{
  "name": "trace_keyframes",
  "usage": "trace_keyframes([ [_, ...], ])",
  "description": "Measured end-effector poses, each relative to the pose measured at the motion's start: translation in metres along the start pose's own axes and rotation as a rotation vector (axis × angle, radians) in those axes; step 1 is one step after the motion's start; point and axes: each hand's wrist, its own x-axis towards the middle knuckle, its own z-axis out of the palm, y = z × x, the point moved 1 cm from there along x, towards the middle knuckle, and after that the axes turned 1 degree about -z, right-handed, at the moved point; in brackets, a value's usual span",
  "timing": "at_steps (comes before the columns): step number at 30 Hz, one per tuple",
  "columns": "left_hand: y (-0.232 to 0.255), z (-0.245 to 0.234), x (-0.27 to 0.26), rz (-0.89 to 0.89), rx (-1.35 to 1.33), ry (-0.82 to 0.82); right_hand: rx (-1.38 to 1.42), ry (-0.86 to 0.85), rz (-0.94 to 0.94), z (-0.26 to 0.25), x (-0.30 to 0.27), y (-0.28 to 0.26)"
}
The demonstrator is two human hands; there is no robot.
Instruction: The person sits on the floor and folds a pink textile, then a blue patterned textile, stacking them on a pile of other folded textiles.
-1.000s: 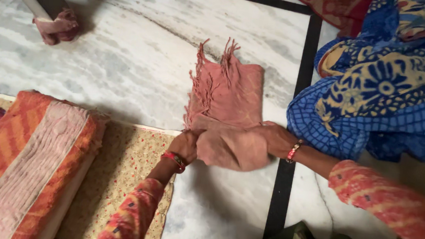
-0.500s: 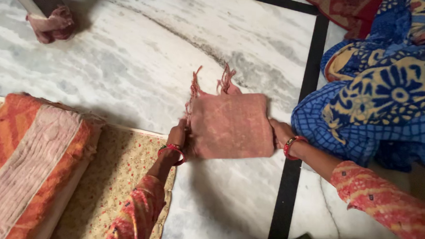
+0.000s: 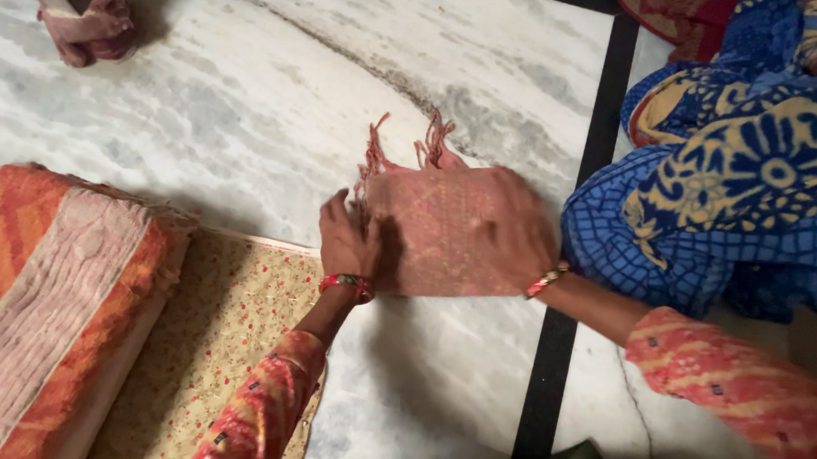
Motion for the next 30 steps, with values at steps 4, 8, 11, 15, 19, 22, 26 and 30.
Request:
trace_keyframes([
  [4,0.021,0.017,-0.001,0.348,0.175,-0.108,-0.064,-0.110,-0.146,0.020,0.013,-0.041],
  [8,0.034,0.036,-0.006,0.393,0.187,-0.181,-0.239,-0.153,-0.177,0.044,0.016,-0.050],
  [11,0.029,0.039,-0.008,0.412,0.283,-0.316,-0.218,-0.300,-0.167,0.054,0.009,-0.033],
  [15,0.029,0.033,-0.001,0.411,0.321,-0.350,-0.194,-0.305,-0.169,0.057,0.008,-0.005],
  [19,0.029,0.028,-0.003,0.316,0.407,-0.376,-0.228,-0.256,-0.067,0.059,0.012,0.022],
  [22,0.031,0.027,-0.005,0.248,0.431,-0.365,-0.142,-0.218,0.028,0.051,0.005,0.044],
  [26,0.025,0.027,-0.002,0.136,0.309,-0.300,-0.019,-0.212,0.091,0.042,0.001,0.067],
  [30,0.006,0.029,0.010,-0.015,-0.016,-0.143,0.053,-0.145,0.223,0.039,-0.002,0.082],
])
